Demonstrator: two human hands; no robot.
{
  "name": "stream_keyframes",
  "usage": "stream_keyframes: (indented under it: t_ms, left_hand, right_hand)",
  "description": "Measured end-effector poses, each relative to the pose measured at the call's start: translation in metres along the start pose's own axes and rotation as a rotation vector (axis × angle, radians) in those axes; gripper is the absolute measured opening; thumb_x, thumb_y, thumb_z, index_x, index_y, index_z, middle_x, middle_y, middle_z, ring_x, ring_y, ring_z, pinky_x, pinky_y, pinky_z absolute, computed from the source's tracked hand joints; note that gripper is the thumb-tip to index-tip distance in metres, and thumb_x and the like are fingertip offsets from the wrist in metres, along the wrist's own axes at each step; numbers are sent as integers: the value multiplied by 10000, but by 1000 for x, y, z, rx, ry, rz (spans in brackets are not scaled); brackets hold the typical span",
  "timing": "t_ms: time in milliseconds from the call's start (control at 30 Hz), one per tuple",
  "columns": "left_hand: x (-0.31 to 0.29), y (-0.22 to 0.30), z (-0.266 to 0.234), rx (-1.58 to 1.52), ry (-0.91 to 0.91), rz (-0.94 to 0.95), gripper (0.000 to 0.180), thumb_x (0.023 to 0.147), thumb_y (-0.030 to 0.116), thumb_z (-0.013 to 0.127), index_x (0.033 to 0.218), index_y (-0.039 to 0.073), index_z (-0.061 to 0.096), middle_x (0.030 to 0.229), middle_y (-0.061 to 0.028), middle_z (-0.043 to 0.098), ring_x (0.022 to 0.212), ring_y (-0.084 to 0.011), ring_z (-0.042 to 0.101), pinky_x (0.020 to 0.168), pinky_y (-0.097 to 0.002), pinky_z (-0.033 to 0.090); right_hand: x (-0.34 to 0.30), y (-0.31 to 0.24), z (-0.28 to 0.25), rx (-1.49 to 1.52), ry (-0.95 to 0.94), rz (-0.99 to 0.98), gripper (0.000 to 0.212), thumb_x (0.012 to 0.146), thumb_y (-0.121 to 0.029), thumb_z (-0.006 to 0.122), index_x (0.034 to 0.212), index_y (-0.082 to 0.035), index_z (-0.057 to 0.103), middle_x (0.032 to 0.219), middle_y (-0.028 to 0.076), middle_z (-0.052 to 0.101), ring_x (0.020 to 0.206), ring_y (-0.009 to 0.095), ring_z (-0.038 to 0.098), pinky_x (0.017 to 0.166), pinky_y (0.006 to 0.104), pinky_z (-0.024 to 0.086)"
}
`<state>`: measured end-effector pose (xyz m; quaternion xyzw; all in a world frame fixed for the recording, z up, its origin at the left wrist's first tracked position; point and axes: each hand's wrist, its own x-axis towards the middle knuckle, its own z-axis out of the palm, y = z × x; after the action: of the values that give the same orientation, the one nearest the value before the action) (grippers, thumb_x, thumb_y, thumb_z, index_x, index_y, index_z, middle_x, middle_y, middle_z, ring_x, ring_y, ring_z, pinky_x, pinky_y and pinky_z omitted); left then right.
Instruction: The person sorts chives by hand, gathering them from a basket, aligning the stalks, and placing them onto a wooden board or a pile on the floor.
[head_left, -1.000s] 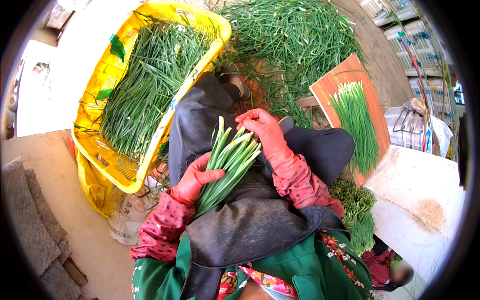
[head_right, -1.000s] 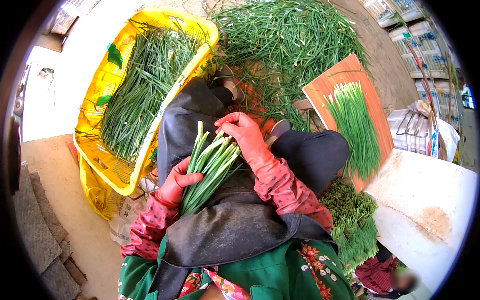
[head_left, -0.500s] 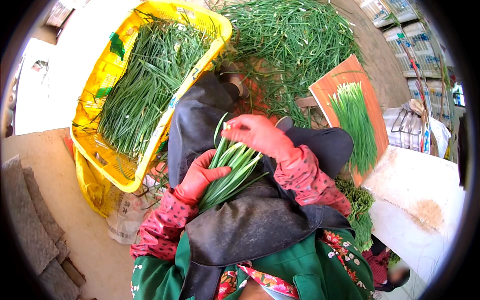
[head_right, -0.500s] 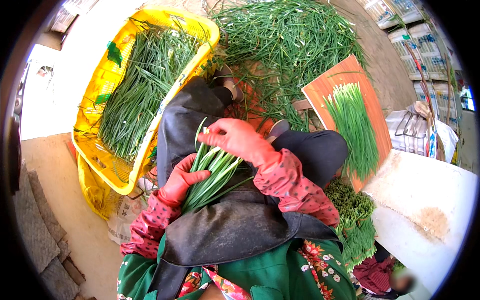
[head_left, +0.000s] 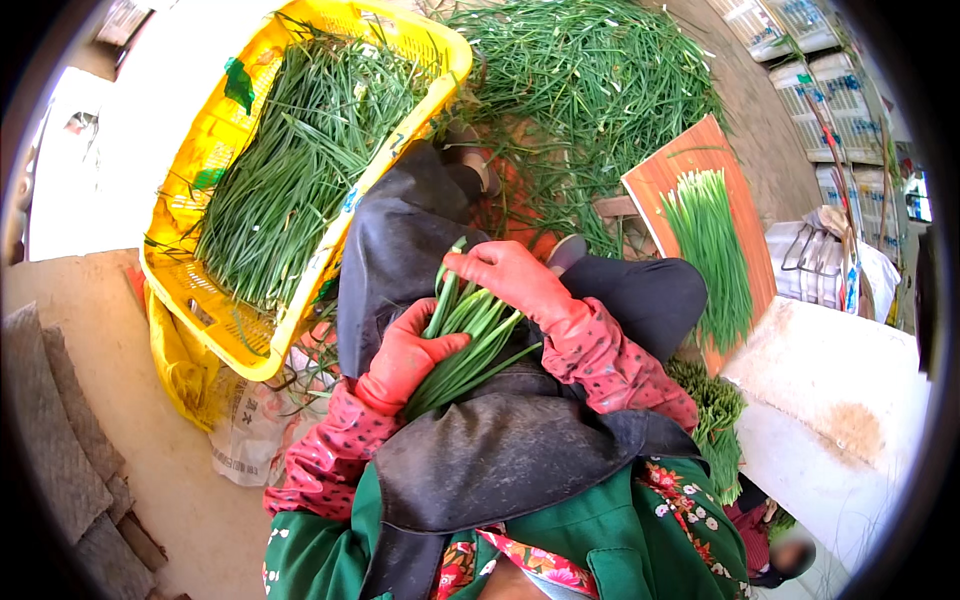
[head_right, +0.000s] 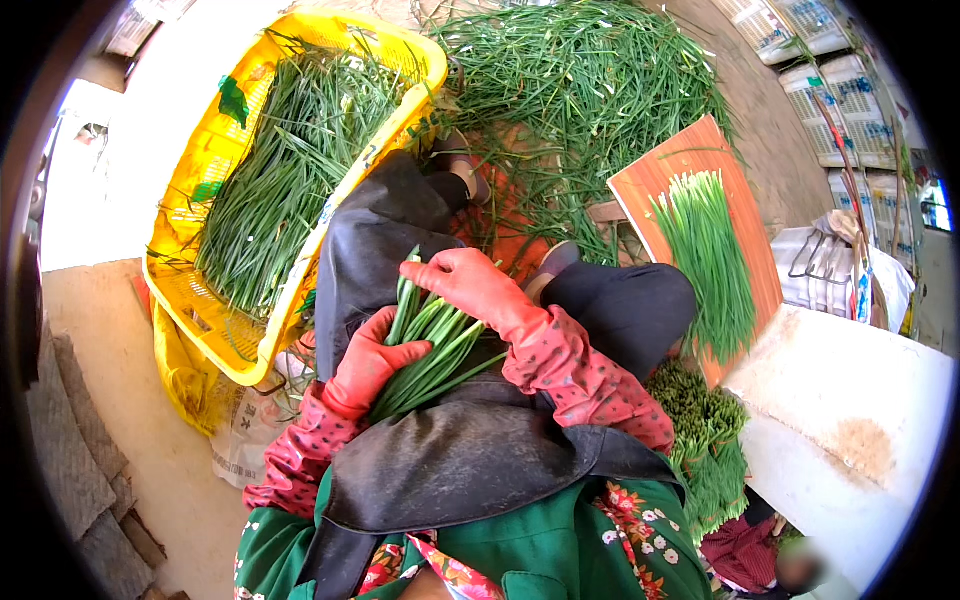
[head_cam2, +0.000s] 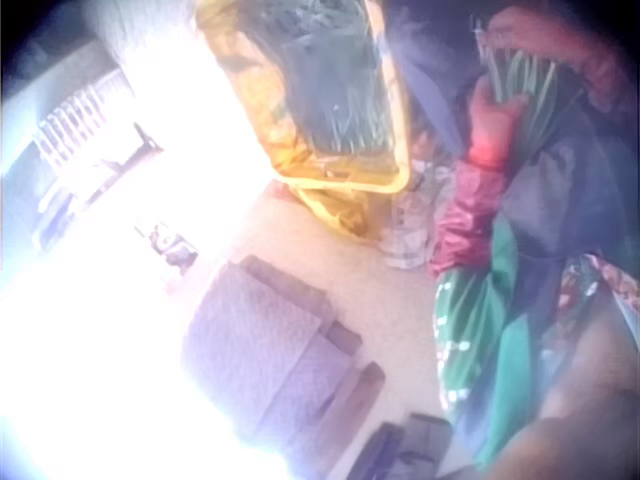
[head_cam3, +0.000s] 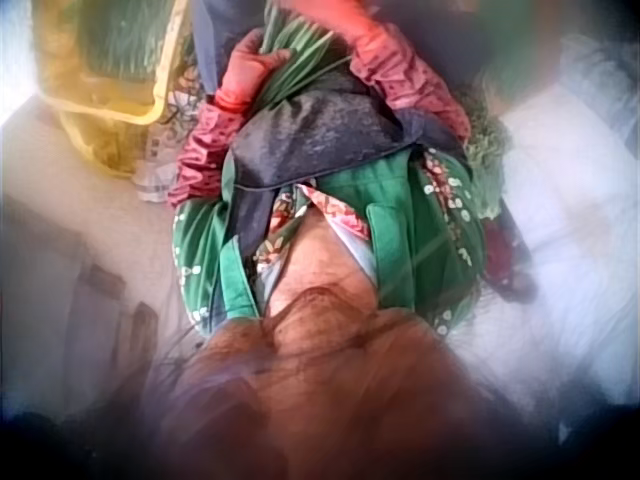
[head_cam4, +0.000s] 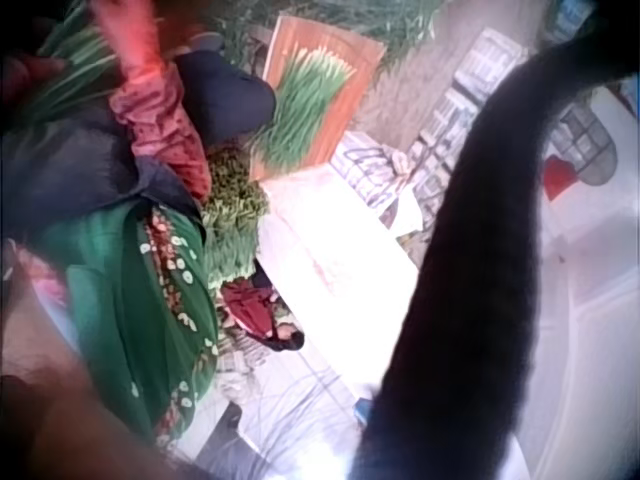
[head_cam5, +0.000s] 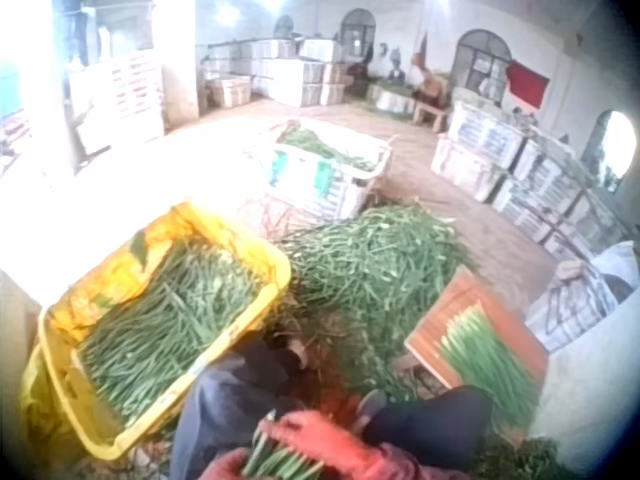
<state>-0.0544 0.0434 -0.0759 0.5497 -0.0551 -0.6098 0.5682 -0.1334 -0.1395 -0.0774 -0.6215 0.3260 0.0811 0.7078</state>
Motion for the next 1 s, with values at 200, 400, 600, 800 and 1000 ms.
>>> stream_keyframes:
  t_ms: [200, 400, 600, 800, 1000]
  left_hand:
    - [2, -2, 1, 41, 0, 7, 361, 795, 0, 707, 1125, 16, 563, 979, -25, 634, 871, -112, 594, 788, -276, 496]
    - [0, 2, -3, -191, 10, -41, 274, 864, 106, 666, 1111, 31, 572, 971, -16, 633, 861, -106, 599, 777, -262, 498]
    - [6, 1, -5, -354, 32, -51, 285, 905, 162, 618, 1152, 28, 568, 1001, -41, 645, 864, -125, 622, 793, -264, 506]
    - [4, 2, -2, -338, 7, 4, 317, 896, 114, 612, 1191, 11, 552, 1044, -75, 646, 919, -154, 629, 848, -294, 507]
    - [4, 1, -9, -429, -22, -40, 283, 896, 99, 600, 1155, -8, 560, 1028, -87, 652, 900, -167, 640, 845, -306, 514]
  right_hand:
    - [-2, 9, 7, -167, 96, -112, 410, 878, -396, 626, 855, 11, 665, 690, 116, 625, 645, 168, 600, 624, 328, 468]
    - [-2, 15, 13, -303, 198, -211, 264, 920, -243, 607, 993, -2, 686, 840, 62, 686, 791, 116, 619, 739, 263, 486]
    - [5, 31, 13, 20, 183, -410, 237, 909, -199, 615, 1012, 8, 666, 860, 93, 686, 836, 168, 648, 781, 276, 492]
    - [-3, 5, 15, -238, 160, -150, 285, 903, -280, 613, 922, -2, 673, 852, 106, 678, 793, 180, 635, 723, 302, 481]
    - [-3, 19, 22, -588, 401, -441, 277, 893, -275, 574, 817, -13, 616, 761, 159, 638, 740, 354, 630, 633, 438, 482]
